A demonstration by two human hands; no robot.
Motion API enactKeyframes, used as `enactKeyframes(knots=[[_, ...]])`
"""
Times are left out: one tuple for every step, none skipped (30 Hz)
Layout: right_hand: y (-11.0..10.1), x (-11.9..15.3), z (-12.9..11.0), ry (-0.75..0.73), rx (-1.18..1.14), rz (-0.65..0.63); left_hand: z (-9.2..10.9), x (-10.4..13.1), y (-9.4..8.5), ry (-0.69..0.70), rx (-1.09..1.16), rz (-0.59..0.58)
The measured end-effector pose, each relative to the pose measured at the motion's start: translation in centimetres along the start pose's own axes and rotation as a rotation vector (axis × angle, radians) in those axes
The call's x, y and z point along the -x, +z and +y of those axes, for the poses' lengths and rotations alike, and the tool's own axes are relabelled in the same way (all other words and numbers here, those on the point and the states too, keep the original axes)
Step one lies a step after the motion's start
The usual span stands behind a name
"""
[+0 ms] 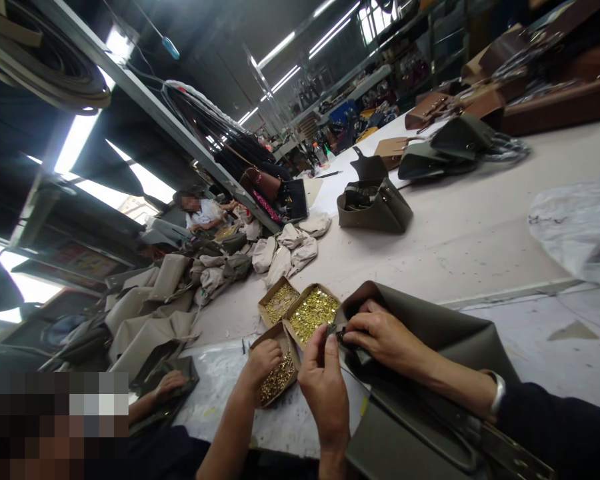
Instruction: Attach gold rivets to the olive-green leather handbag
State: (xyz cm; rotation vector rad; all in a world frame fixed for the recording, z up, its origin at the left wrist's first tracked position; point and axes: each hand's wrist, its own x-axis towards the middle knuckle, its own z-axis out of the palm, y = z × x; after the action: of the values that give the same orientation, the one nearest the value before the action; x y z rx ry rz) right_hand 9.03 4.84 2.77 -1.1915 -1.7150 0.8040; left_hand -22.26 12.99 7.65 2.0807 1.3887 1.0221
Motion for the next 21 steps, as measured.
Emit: enactKeyframes(knots=[[-0.1, -0.1, 0.0, -0.004, -0.006, -0.005, -0.3, 0.3, 0.0, 0.007, 0.004, -0.065], [-0.1, -0.1, 0.0, -0.008, -0.015, -0.013, -0.6, 0.6, 0.0, 0.013, 0.009, -0.13], [-0.2, -0.2, 0.1, -0.004, -0.028, -0.017, -0.9, 0.9, 0.0, 0.017, 0.013, -0.187], [-0.3, -0.3, 0.1, 0.012, -0.054, -0.027, -1.2, 1.1, 0.1, 0.019, 0.017, -0.228], [-0.4, -0.5, 0.2, 0.041, -0.092, -0.039, -1.4, 1.3, 0.2, 0.021, 0.021, -0.255], [-0.4, -0.7, 0.3, 0.076, -0.137, -0.054, -1.6, 1.4, 0.3, 0.023, 0.025, -0.266], [-0.5, -0.9, 0.4, 0.113, -0.185, -0.075, -1.7, 1.4, 0.5, 0.026, 0.03, -0.266], [-0.5, -1.1, 0.5, 0.146, -0.23, -0.098, -1.8, 1.3, 0.7, 0.029, 0.035, -0.255], [-0.5, -1.3, 0.7, 0.172, -0.265, -0.12, -1.9, 1.2, 0.9, 0.033, 0.04, -0.239], [-0.5, -1.5, 0.9, 0.192, -0.293, -0.138, -2.0, 1.0, 1.1, 0.035, 0.046, -0.224], [-0.5, -1.6, 1.0, 0.207, -0.315, -0.15, -2.0, 0.8, 1.3, 0.035, 0.052, -0.212], [-0.5, -1.8, 1.1, 0.225, -0.338, -0.162, -2.1, 0.7, 1.4, 0.035, 0.057, -0.204], [-0.5, -2.0, 1.2, 0.241, -0.361, -0.173, -2.1, 0.6, 1.6, 0.033, 0.06, -0.201], [-0.5, -2.1, 1.3, 0.255, -0.381, -0.184, -2.2, 0.6, 1.7, 0.029, 0.06, -0.202], [-0.5, -2.2, 1.4, 0.268, -0.397, -0.197, -2.2, 0.6, 1.8, 0.025, 0.058, -0.205], [-0.5, -2.3, 1.4, 0.277, -0.408, -0.208, -2.3, 0.6, 1.8, 0.021, 0.052, -0.208], [-0.5, -2.3, 1.5, 0.281, -0.411, -0.214, -2.3, 0.8, 1.8, 0.018, 0.044, -0.21], [-0.6, -2.4, 1.5, 0.281, -0.406, -0.215, -2.4, 0.9, 1.9, 0.016, 0.034, -0.212], [-0.7, -2.4, 1.5, 0.277, -0.393, -0.211, -2.4, 1.0, 1.9, 0.013, 0.024, -0.213], [-0.8, -2.4, 1.5, 0.267, -0.376, -0.205, -2.3, 1.1, 1.9, 0.011, 0.014, -0.211], [-0.9, -2.4, 1.5, 0.255, -0.356, -0.197, -2.3, 1.1, 1.8, 0.008, 0.006, -0.209]])
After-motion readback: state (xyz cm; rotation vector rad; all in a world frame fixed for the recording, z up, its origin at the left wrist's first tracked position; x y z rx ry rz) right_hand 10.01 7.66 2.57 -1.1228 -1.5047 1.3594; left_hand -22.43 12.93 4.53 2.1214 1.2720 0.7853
